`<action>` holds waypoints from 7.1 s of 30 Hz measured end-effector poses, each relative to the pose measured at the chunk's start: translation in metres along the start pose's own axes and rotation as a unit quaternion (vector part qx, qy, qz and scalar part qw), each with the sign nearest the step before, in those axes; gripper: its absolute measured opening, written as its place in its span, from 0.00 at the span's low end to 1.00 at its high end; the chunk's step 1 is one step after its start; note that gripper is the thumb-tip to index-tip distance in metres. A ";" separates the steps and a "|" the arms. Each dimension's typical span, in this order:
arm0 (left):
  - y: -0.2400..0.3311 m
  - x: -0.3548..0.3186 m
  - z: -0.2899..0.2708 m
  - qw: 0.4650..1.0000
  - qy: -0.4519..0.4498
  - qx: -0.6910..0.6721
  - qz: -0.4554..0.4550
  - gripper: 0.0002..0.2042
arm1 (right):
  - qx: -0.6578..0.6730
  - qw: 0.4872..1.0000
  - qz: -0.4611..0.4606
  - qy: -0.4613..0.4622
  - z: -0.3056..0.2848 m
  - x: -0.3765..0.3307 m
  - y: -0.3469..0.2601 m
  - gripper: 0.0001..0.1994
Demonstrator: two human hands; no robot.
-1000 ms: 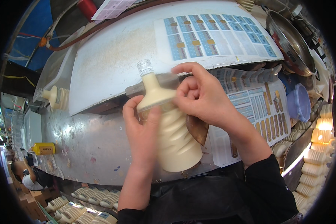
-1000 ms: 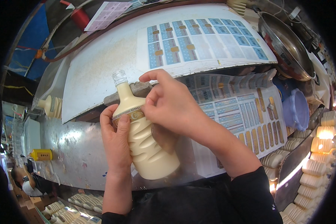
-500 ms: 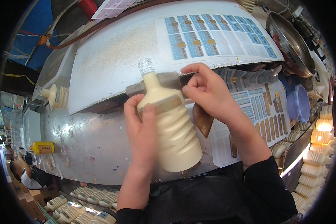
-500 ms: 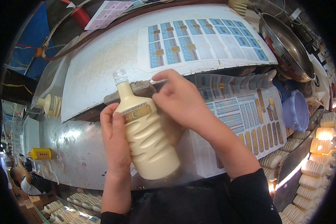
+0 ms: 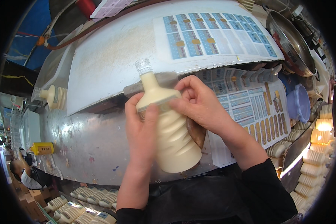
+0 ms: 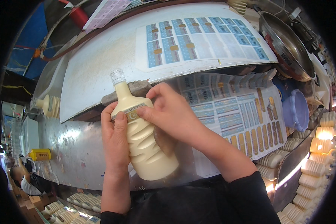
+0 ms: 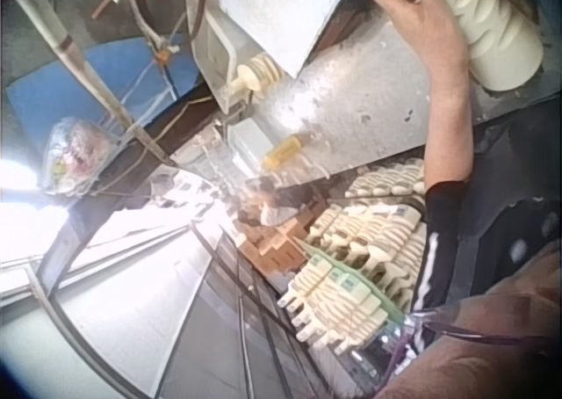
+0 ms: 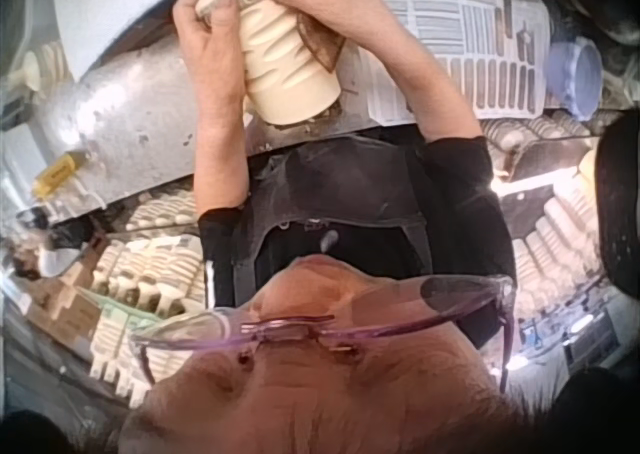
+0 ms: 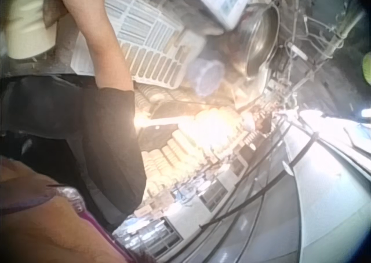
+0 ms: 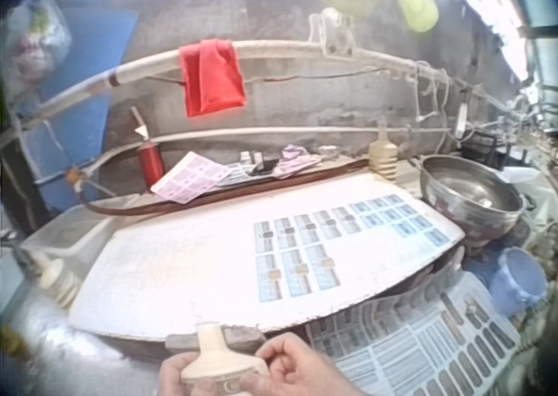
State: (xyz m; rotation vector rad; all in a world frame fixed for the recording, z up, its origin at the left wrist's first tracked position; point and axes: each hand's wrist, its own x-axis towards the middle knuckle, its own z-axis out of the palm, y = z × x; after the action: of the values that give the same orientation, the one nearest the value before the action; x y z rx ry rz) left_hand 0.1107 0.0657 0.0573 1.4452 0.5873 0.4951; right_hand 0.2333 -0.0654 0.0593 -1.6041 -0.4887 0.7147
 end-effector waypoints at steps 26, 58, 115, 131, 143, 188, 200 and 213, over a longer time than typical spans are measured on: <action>-0.002 0.000 0.000 1.000 0.001 -0.028 -0.006 0.20 | 0.049 0.998 -0.012 -0.038 -0.003 0.000 -0.001 0.15; -0.003 0.001 -0.001 1.000 0.002 -0.027 -0.016 0.19 | 0.050 0.997 -0.012 -0.055 -0.004 -0.001 -0.003 0.12; 0.000 0.002 0.000 0.999 -0.009 -0.036 -0.021 0.21 | -0.031 0.999 -0.024 -0.005 0.000 -0.002 -0.003 0.20; -0.026 -0.005 -0.021 0.994 -0.055 -0.093 -0.008 0.36 | -0.022 0.999 0.007 -0.028 -0.003 -0.008 -0.012 0.14; -0.014 -0.002 -0.019 0.982 -0.026 -0.185 -0.041 0.18 | 0.077 0.997 0.009 -0.003 0.007 -0.005 0.002 0.16; -0.024 -0.002 -0.030 0.981 -0.050 -0.182 -0.036 0.21 | 0.081 0.995 0.054 -0.022 0.007 -0.011 -0.013 0.18; -0.022 0.001 -0.017 0.993 -0.011 -0.117 -0.021 0.18 | 0.058 0.998 0.025 -0.002 0.010 -0.009 -0.003 0.16; -0.014 -0.002 -0.021 0.955 -0.027 -0.279 -0.101 0.15 | 0.075 0.997 0.019 0.001 0.012 -0.008 -0.004 0.16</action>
State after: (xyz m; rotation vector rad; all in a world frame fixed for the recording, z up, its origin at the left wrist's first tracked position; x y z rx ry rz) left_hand 0.0952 0.0801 0.0426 0.8481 0.4940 0.4142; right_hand 0.2198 -0.0616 0.0644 -1.4771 -0.3949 0.7610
